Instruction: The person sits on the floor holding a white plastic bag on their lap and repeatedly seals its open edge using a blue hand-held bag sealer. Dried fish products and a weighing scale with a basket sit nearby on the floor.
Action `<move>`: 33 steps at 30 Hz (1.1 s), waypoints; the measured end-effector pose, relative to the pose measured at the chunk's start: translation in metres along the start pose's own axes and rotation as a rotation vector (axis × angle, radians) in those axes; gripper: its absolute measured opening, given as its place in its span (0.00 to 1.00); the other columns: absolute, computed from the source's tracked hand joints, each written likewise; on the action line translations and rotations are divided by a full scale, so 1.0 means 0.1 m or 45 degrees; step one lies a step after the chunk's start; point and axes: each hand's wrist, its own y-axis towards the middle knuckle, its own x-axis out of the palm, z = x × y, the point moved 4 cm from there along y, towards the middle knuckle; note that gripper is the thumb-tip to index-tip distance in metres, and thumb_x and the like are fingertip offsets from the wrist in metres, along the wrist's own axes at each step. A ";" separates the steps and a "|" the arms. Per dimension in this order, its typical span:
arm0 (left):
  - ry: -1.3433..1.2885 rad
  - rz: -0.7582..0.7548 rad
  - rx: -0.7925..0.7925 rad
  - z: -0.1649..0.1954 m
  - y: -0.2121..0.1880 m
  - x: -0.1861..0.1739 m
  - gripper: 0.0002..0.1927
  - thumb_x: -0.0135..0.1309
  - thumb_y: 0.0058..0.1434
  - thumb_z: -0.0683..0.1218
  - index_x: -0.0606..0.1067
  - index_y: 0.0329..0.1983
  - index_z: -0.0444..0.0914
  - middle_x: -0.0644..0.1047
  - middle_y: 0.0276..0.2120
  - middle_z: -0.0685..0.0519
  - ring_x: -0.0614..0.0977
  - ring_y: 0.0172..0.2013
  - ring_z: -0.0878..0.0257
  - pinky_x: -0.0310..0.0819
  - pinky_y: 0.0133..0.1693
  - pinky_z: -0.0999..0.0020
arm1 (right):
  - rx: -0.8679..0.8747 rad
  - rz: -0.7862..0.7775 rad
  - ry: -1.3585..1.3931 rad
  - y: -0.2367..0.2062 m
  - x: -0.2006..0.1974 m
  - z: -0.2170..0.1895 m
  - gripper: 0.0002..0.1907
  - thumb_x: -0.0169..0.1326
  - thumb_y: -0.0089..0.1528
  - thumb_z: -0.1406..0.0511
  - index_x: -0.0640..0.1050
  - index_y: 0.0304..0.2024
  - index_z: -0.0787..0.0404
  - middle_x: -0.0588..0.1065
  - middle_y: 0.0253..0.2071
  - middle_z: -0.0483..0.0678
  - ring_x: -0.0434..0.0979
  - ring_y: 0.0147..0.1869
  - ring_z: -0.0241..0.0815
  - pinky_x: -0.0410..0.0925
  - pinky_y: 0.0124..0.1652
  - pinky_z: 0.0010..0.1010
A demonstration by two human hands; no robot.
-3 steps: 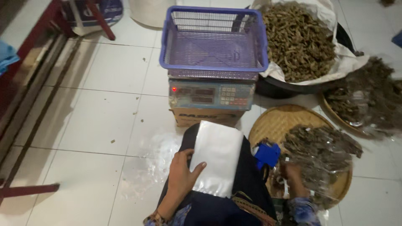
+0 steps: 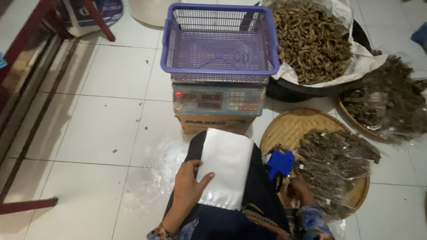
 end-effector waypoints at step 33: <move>-0.300 0.038 -0.431 -0.51 -0.27 0.07 0.08 0.56 0.64 0.46 0.79 0.41 0.37 0.79 0.28 0.55 0.75 0.31 0.68 0.71 0.36 0.73 | 0.840 0.166 2.792 0.30 -0.04 -0.40 0.10 0.57 0.57 0.65 0.74 0.38 0.63 0.72 0.25 0.49 0.71 0.23 0.46 0.65 0.24 0.38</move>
